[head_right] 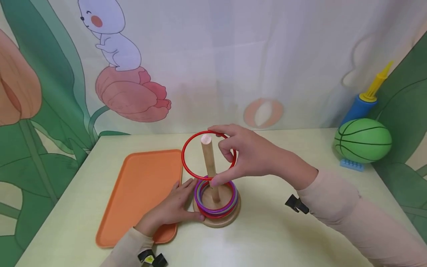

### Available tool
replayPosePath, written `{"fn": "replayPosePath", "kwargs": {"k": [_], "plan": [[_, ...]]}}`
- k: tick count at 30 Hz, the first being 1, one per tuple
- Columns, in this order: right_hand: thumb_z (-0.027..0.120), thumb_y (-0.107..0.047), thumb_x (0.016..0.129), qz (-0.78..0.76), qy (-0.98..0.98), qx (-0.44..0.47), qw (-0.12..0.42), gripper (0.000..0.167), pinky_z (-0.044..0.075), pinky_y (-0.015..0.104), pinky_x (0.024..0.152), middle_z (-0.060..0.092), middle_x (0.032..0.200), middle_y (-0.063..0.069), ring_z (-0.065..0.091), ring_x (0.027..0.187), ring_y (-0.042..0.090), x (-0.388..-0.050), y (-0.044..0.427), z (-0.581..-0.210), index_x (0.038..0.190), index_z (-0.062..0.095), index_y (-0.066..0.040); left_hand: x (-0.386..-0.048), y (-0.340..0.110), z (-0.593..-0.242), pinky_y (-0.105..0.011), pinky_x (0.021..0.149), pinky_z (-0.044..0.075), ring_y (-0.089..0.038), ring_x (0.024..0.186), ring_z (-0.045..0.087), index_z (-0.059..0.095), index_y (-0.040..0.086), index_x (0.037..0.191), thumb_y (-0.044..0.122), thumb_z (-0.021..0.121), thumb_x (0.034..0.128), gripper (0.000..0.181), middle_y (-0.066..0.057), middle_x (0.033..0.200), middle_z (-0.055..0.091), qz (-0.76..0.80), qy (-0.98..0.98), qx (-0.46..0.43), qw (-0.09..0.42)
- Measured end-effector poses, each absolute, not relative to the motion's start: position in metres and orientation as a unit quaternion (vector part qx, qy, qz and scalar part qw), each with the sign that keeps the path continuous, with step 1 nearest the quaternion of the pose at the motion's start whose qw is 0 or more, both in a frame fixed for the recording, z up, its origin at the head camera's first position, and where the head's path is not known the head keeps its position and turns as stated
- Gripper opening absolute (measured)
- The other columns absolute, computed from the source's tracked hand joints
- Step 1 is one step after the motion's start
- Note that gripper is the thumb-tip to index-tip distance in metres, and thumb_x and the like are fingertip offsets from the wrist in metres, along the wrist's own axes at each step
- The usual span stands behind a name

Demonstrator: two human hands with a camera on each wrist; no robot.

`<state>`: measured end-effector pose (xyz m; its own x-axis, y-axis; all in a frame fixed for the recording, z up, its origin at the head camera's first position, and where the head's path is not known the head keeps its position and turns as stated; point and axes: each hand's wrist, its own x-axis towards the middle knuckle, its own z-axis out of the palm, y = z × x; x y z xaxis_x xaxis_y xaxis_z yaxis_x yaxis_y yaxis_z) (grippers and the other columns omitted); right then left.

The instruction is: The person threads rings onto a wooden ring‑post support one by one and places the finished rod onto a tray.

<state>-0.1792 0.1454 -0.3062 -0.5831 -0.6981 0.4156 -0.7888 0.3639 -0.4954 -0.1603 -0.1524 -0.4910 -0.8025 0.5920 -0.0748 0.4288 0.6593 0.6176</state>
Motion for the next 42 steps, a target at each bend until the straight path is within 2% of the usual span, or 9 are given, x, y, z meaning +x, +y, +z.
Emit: {"fn": "replayPosePath", "kwargs": {"k": [8, 15, 22, 26, 34, 42], "plan": [[0.102, -0.035, 0.067, 0.347, -0.812, 0.462, 0.075, 0.062, 0.045, 0.027, 0.068, 0.064, 0.139, 0.005, 0.061, 0.121, 0.025, -0.176, 0.143, -0.333, 0.067, 0.041, -0.021, -0.158, -0.154, -0.49, -0.062, 0.128, -0.003, -0.037, 0.16, 0.019, 0.021, 0.002, 0.167, 0.061, 0.085, 0.081, 0.123, -0.015, 0.171, 0.027, 0.303, 0.901, 0.281, 0.133], [0.101, -0.04, 0.067, 0.355, -0.819, 0.447, 0.053, 0.063, 0.046, 0.03, 0.07, 0.063, 0.142, 0.005, 0.058, 0.131, 0.028, -0.17, 0.143, -0.348, 0.067, 0.042, -0.022, -0.157, -0.153, -0.491, -0.063, 0.127, -0.003, -0.037, 0.16, 0.019, 0.018, 0.009, 0.169, 0.063, 0.086, 0.0796, 0.125, -0.01, 0.172, 0.028, 0.303, 0.9, 0.288, 0.125], [0.101, -0.043, 0.066, 0.351, -0.832, 0.427, 0.037, 0.062, 0.046, 0.028, 0.068, 0.062, 0.147, 0.006, 0.058, 0.128, 0.024, -0.167, 0.143, -0.358, 0.066, 0.043, -0.023, -0.157, -0.152, -0.492, -0.064, 0.127, -0.002, -0.037, 0.16, 0.02, 0.02, 0.013, 0.17, 0.064, 0.086, 0.079, 0.123, -0.009, 0.171, 0.03, 0.305, 0.899, 0.287, 0.128], [0.101, -0.043, 0.065, 0.345, -0.839, 0.42, 0.03, 0.06, 0.048, 0.029, 0.069, 0.062, 0.146, 0.01, 0.058, 0.131, 0.027, -0.166, 0.142, -0.364, 0.066, 0.045, -0.023, -0.157, -0.151, -0.491, -0.063, 0.127, -0.004, -0.034, 0.161, 0.019, 0.021, 0.015, 0.17, 0.064, 0.086, 0.079, 0.122, -0.008, 0.171, 0.031, 0.307, 0.898, 0.287, 0.131], [0.101, -0.039, 0.066, 0.349, -0.842, 0.412, 0.018, 0.057, 0.052, 0.031, 0.077, 0.063, 0.145, 0.006, 0.056, 0.137, 0.027, -0.165, 0.141, -0.375, 0.064, 0.046, -0.025, -0.158, -0.152, -0.49, -0.064, 0.127, -0.003, -0.033, 0.161, 0.019, 0.022, 0.015, 0.17, 0.062, 0.086, 0.0795, 0.12, -0.009, 0.171, 0.033, 0.304, 0.898, 0.292, 0.125], [0.099, -0.048, 0.068, 0.347, -0.847, 0.403, 0.005, 0.059, 0.053, 0.032, 0.078, 0.061, 0.148, 0.006, 0.055, 0.137, 0.028, -0.164, 0.141, -0.383, 0.063, 0.047, -0.023, -0.158, -0.153, -0.49, -0.065, 0.127, -0.002, -0.037, 0.16, 0.02, 0.023, 0.014, 0.17, 0.062, 0.086, 0.0796, 0.12, -0.01, 0.17, 0.034, 0.304, 0.899, 0.289, 0.125]]}}
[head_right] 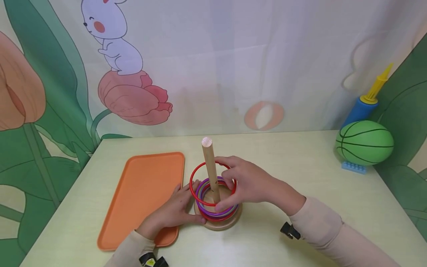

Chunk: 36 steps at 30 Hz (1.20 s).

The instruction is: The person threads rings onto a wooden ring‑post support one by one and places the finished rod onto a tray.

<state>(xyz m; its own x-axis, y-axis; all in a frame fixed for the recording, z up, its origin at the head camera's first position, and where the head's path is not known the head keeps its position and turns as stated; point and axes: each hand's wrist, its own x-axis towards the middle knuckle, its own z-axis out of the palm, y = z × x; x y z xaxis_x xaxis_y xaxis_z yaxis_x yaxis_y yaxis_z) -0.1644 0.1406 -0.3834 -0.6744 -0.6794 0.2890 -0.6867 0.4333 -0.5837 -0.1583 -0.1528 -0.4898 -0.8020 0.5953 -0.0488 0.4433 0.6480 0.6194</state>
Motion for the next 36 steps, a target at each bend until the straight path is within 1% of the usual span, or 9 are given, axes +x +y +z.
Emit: {"fn": "replayPosePath", "kwargs": {"k": [5, 9, 13, 17, 20, 27, 32, 36], "plan": [[0.098, -0.053, 0.067, 0.338, -0.853, 0.398, -0.004, 0.06, 0.052, 0.03, 0.08, 0.061, 0.148, 0.004, 0.056, 0.136, 0.025, -0.164, 0.139, -0.388, 0.063, 0.048, -0.02, -0.158, -0.153, -0.491, -0.064, 0.127, -0.002, -0.037, 0.16, 0.02, 0.023, 0.015, 0.17, 0.063, 0.086, 0.0795, 0.12, -0.01, 0.17, 0.034, 0.302, 0.901, 0.287, 0.124], [0.097, -0.055, 0.067, 0.332, -0.857, 0.394, -0.008, 0.06, 0.052, 0.029, 0.078, 0.061, 0.148, 0.003, 0.057, 0.133, 0.024, -0.163, 0.139, -0.392, 0.063, 0.05, -0.019, -0.158, -0.153, -0.491, -0.064, 0.127, -0.001, -0.037, 0.16, 0.02, 0.023, 0.015, 0.17, 0.062, 0.086, 0.0796, 0.119, -0.009, 0.17, 0.035, 0.305, 0.899, 0.288, 0.125], [0.097, -0.056, 0.068, 0.324, -0.861, 0.392, -0.007, 0.059, 0.052, 0.028, 0.076, 0.06, 0.149, 0.004, 0.057, 0.131, 0.023, -0.163, 0.138, -0.396, 0.063, 0.049, -0.023, -0.158, -0.153, -0.49, -0.063, 0.127, -0.001, -0.036, 0.16, 0.02, 0.023, 0.015, 0.17, 0.062, 0.086, 0.0794, 0.12, -0.01, 0.17, 0.034, 0.308, 0.899, 0.284, 0.128], [0.096, -0.058, 0.068, 0.313, -0.867, 0.387, -0.012, 0.058, 0.052, 0.028, 0.079, 0.059, 0.151, 0.005, 0.056, 0.134, 0.024, -0.163, 0.138, -0.401, 0.062, 0.047, -0.027, -0.157, -0.153, -0.491, -0.061, 0.128, 0.0, -0.034, 0.161, 0.02, 0.021, 0.012, 0.17, 0.064, 0.085, 0.0794, 0.122, -0.011, 0.171, 0.032, 0.305, 0.901, 0.279, 0.131], [0.095, -0.059, 0.068, 0.313, -0.869, 0.384, -0.017, 0.058, 0.052, 0.028, 0.08, 0.058, 0.152, 0.006, 0.055, 0.138, 0.026, -0.164, 0.138, -0.406, 0.062, 0.047, -0.027, -0.157, -0.154, -0.491, -0.06, 0.129, 0.0, -0.033, 0.161, 0.019, 0.02, 0.01, 0.169, 0.065, 0.084, 0.0796, 0.123, -0.01, 0.17, 0.032, 0.303, 0.903, 0.274, 0.135], [0.094, -0.063, 0.067, 0.309, -0.871, 0.379, -0.034, 0.058, 0.053, 0.03, 0.082, 0.058, 0.152, 0.007, 0.054, 0.139, 0.028, -0.165, 0.137, -0.412, 0.061, 0.049, -0.027, -0.157, -0.154, -0.49, -0.059, 0.129, 0.0, -0.032, 0.161, 0.02, 0.021, 0.006, 0.168, 0.064, 0.085, 0.0794, 0.124, -0.012, 0.17, 0.033, 0.307, 0.903, 0.267, 0.14], [0.095, -0.063, 0.066, 0.31, -0.871, 0.38, -0.043, 0.058, 0.052, 0.028, 0.079, 0.06, 0.15, 0.007, 0.055, 0.138, 0.028, -0.165, 0.137, -0.416, 0.06, 0.049, -0.027, -0.157, -0.153, -0.489, -0.058, 0.129, 0.0, -0.032, 0.161, 0.02, 0.022, 0.003, 0.168, 0.063, 0.085, 0.0802, 0.123, -0.012, 0.171, 0.031, 0.303, 0.904, 0.268, 0.141], [0.095, -0.061, 0.066, 0.306, -0.869, 0.386, -0.039, 0.059, 0.051, 0.026, 0.077, 0.061, 0.147, 0.007, 0.056, 0.135, 0.027, -0.165, 0.137, -0.418, 0.06, 0.048, -0.027, -0.157, -0.153, -0.489, -0.058, 0.129, 0.0, -0.032, 0.161, 0.02, 0.022, 0.003, 0.167, 0.063, 0.085, 0.0801, 0.124, -0.013, 0.171, 0.03, 0.301, 0.904, 0.269, 0.142]]}}
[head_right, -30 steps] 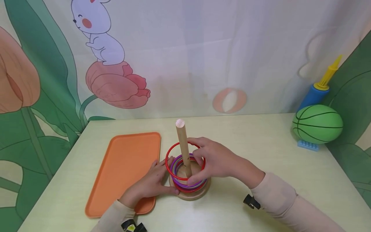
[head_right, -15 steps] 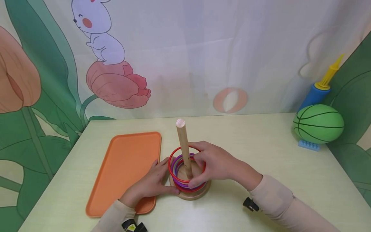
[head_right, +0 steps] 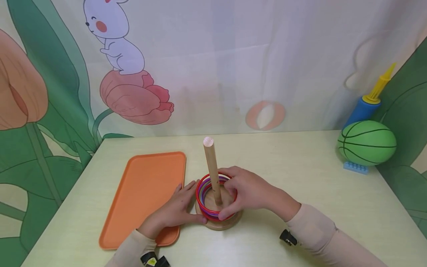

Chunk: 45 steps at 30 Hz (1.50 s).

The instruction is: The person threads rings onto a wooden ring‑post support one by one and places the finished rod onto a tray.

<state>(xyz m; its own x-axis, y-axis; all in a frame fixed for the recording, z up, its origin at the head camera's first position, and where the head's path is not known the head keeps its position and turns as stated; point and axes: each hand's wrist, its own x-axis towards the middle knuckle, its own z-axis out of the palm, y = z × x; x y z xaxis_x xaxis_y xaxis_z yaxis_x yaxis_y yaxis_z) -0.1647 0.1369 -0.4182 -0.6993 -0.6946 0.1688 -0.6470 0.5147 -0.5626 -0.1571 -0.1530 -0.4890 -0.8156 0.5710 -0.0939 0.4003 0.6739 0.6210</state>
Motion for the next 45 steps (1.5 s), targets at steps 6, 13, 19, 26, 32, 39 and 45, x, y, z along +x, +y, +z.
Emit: {"fn": "replayPosePath", "kwargs": {"k": [6, 13, 19, 26, 32, 39, 45], "plan": [[0.095, -0.062, 0.066, -0.294, 0.874, -0.386, 0.044, 0.059, 0.05, 0.025, 0.076, 0.062, 0.145, 0.006, 0.057, 0.132, 0.025, -0.166, 0.136, -0.42, 0.061, 0.049, -0.025, -0.157, -0.153, -0.489, -0.06, 0.129, 0.001, -0.034, 0.16, 0.021, 0.023, 0.001, 0.167, 0.062, 0.086, 0.0802, 0.123, -0.014, 0.17, 0.031, 0.302, 0.903, 0.273, 0.139], [0.092, -0.065, 0.068, -0.285, 0.876, -0.386, 0.056, 0.055, 0.05, 0.028, 0.08, 0.064, 0.129, -0.003, 0.056, 0.121, 0.018, -0.167, 0.134, -0.421, 0.069, 0.059, -0.021, -0.158, -0.153, -0.489, -0.061, 0.129, 0.001, -0.035, 0.16, 0.021, 0.023, -0.001, 0.166, 0.061, 0.085, 0.0815, 0.122, -0.015, 0.171, 0.03, 0.295, 0.904, 0.278, 0.135], [0.091, -0.068, 0.069, -0.28, 0.875, -0.391, 0.061, 0.068, 0.054, 0.037, 0.097, 0.064, 0.134, -0.004, 0.056, 0.127, 0.019, -0.169, 0.133, -0.423, 0.117, 0.075, -0.023, -0.157, -0.153, -0.489, -0.061, 0.129, 0.002, -0.035, 0.16, 0.021, 0.023, -0.001, 0.166, 0.062, 0.084, 0.082, 0.122, -0.015, 0.171, 0.03, 0.295, 0.905, 0.276, 0.136], [0.091, -0.067, 0.07, -0.276, 0.875, -0.39, 0.077, 0.073, 0.053, 0.039, 0.098, 0.064, 0.12, -0.008, 0.056, 0.121, 0.016, -0.17, 0.133, -0.426, 0.126, 0.069, -0.027, -0.158, -0.152, -0.489, -0.059, 0.129, 0.001, -0.033, 0.161, 0.02, 0.022, 0.0, 0.166, 0.062, 0.084, 0.082, 0.122, -0.015, 0.171, 0.029, 0.294, 0.905, 0.276, 0.136], [0.091, -0.066, 0.069, -0.284, 0.872, -0.387, 0.094, 0.076, 0.052, 0.036, 0.092, 0.061, 0.11, -0.009, 0.055, 0.111, 0.017, -0.17, 0.135, -0.428, 0.13, 0.062, -0.031, -0.157, -0.153, -0.489, -0.059, 0.129, 0.001, -0.034, 0.16, 0.021, 0.023, 0.0, 0.166, 0.062, 0.084, 0.0815, 0.122, -0.015, 0.171, 0.029, 0.301, 0.903, 0.274, 0.138], [0.092, -0.065, 0.07, -0.307, 0.863, -0.39, 0.099, 0.083, 0.051, 0.037, 0.092, 0.062, 0.108, -0.005, 0.057, 0.109, 0.02, -0.171, 0.137, -0.43, 0.137, 0.051, -0.038, -0.158, -0.154, -0.491, -0.061, 0.128, 0.0, -0.035, 0.161, 0.02, 0.022, 0.002, 0.167, 0.061, 0.086, 0.0811, 0.122, -0.014, 0.172, 0.028, 0.302, 0.902, 0.275, 0.139], [0.091, -0.066, 0.07, -0.308, 0.863, -0.389, 0.092, 0.081, 0.052, 0.039, 0.094, 0.061, 0.11, -0.006, 0.057, 0.112, 0.021, -0.171, 0.137, -0.431, 0.134, 0.051, -0.037, -0.157, -0.154, -0.489, -0.063, 0.128, 0.0, -0.038, 0.16, 0.02, 0.024, 0.004, 0.167, 0.059, 0.088, 0.0792, 0.122, -0.016, 0.171, 0.029, 0.313, 0.898, 0.279, 0.136]]}}
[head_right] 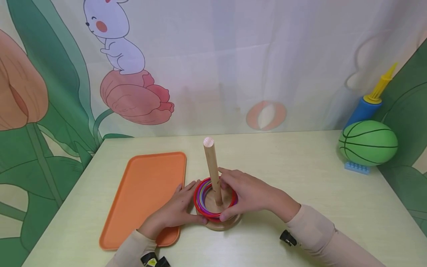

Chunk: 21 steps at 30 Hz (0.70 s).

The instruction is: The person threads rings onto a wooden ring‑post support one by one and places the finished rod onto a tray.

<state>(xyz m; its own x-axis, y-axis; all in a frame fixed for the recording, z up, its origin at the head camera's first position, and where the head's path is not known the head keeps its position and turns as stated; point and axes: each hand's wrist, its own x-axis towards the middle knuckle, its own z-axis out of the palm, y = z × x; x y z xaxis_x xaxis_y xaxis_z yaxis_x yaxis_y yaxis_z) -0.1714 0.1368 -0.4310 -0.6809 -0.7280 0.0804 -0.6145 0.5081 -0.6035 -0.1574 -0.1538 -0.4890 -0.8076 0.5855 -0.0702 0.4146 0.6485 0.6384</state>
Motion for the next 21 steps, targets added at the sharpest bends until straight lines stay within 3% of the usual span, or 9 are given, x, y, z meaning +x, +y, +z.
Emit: {"fn": "replayPosePath", "kwargs": {"k": [8, 12, 18, 21], "plan": [[0.094, -0.064, 0.066, -0.324, 0.858, -0.389, 0.091, 0.082, 0.052, 0.04, 0.1, 0.061, 0.115, -0.014, 0.057, 0.117, 0.015, -0.172, 0.135, -0.43, 0.131, 0.053, -0.033, -0.157, -0.155, -0.49, -0.063, 0.128, 0.001, -0.038, 0.16, 0.02, 0.024, 0.004, 0.167, 0.059, 0.088, 0.0796, 0.122, -0.016, 0.171, 0.029, 0.315, 0.897, 0.279, 0.139], [0.097, -0.061, 0.065, -0.34, 0.851, -0.391, 0.085, 0.091, 0.05, 0.041, 0.109, 0.062, 0.125, -0.02, 0.056, 0.125, 0.01, -0.175, 0.136, -0.431, 0.138, 0.054, -0.028, -0.157, -0.155, -0.489, -0.064, 0.128, 0.0, -0.038, 0.16, 0.02, 0.024, 0.005, 0.168, 0.059, 0.088, 0.079, 0.122, -0.016, 0.171, 0.029, 0.318, 0.896, 0.278, 0.136], [0.092, -0.069, 0.066, -0.329, 0.875, -0.347, 0.074, 0.123, 0.046, 0.054, 0.113, 0.061, 0.135, -0.009, 0.051, 0.138, 0.024, -0.167, 0.148, -0.428, 0.164, 0.035, -0.021, -0.158, -0.156, -0.49, -0.064, 0.128, 0.001, -0.037, 0.16, 0.021, 0.024, 0.007, 0.168, 0.06, 0.088, 0.0782, 0.122, -0.013, 0.171, 0.03, 0.315, 0.899, 0.275, 0.132], [0.09, -0.07, 0.066, -0.334, 0.881, -0.328, 0.072, 0.125, 0.045, 0.058, 0.113, 0.058, 0.144, -0.002, 0.049, 0.142, 0.029, -0.163, 0.154, -0.427, 0.164, 0.034, -0.018, -0.158, -0.155, -0.491, -0.065, 0.127, 0.001, -0.038, 0.16, 0.021, 0.025, 0.007, 0.168, 0.059, 0.089, 0.0781, 0.122, -0.015, 0.171, 0.029, 0.315, 0.898, 0.278, 0.132]]}}
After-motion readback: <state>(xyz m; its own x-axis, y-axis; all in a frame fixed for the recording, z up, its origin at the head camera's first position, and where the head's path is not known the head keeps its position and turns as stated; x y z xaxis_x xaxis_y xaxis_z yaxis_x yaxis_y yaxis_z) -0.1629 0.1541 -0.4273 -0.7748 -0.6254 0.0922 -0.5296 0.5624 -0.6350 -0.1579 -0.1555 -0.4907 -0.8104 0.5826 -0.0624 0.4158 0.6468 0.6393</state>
